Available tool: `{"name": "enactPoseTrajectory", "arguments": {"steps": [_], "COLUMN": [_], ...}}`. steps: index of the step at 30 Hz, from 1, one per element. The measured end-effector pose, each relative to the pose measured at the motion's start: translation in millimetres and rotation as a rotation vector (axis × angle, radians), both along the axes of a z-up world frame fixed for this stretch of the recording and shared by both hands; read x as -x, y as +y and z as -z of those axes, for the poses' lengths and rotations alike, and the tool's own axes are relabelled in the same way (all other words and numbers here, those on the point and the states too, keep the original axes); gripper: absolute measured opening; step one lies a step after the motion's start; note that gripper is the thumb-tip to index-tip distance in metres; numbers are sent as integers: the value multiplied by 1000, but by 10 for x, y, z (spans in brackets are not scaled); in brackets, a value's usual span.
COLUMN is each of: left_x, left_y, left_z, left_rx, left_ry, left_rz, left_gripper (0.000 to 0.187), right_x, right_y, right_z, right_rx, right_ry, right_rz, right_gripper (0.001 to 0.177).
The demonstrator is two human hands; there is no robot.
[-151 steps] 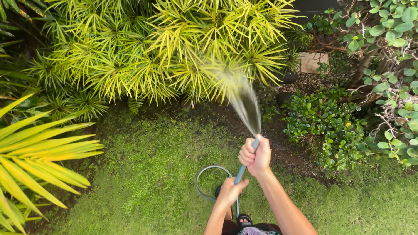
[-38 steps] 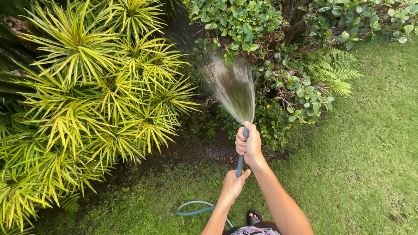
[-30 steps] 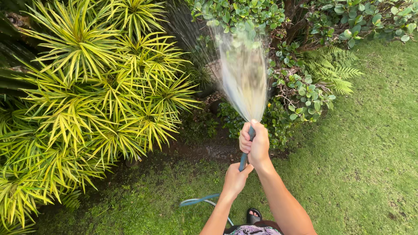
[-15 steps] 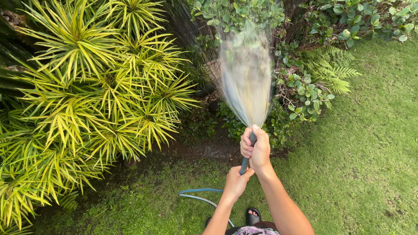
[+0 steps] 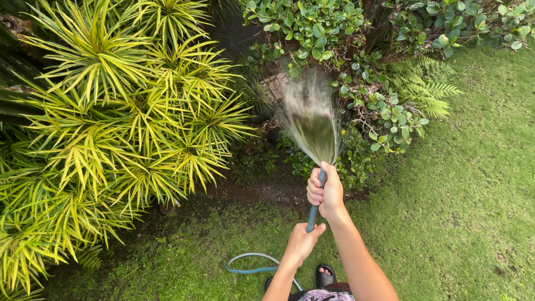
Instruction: The person waters garden plants and tropical palms using a garden hose held by hand, moving the water stream across several different types of foliage.
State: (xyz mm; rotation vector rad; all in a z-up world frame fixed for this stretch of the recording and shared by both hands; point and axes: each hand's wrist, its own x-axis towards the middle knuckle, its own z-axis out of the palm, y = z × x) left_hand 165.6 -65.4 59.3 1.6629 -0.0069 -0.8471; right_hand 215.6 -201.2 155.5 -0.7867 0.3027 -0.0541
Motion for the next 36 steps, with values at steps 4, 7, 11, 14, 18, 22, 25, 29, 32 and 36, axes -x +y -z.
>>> {"name": "enactPoseTrajectory", "arguments": {"steps": [4,7,11,14,18,22,25,29,32,36], "left_x": [-43,-104,-148,-121,-72,-22,-9,60,113,146], "left_y": [-18,-24,-18,-13,-51,-127,-176,-231,-284,-386], "left_z": [5,-42,-168,-251,-281,-202,-102,56,167,210], "left_rx": [107,151,155,131,9,-46,-107,-132,-148,-104], "left_ry": [-88,-182,-291,-292,-211,-154,-148,-122,-91,-86], "left_rz": [-24,-38,-26,-7,17,22,59,133,167,187], "left_gripper": [43,41,40,42,48,46,46,46,46,47], "right_x": [79,161,244,231,156,118,125,196,258,342], "right_y": [97,152,151,99,-46,-258,-441,-642,-712,-766], "right_z": [-191,-341,-470,-470,-361,-140,90,410,552,460], "right_rx": [61,101,104,69,-39,-159,-230,-314,-320,-277], "right_ry": [-166,-278,-360,-329,-173,-75,-18,52,84,61], "right_rz": [-16,-31,-47,-34,-15,84,159,203,217,242], "right_gripper": [52,51,51,51,54,55,56,57,57,56]}}
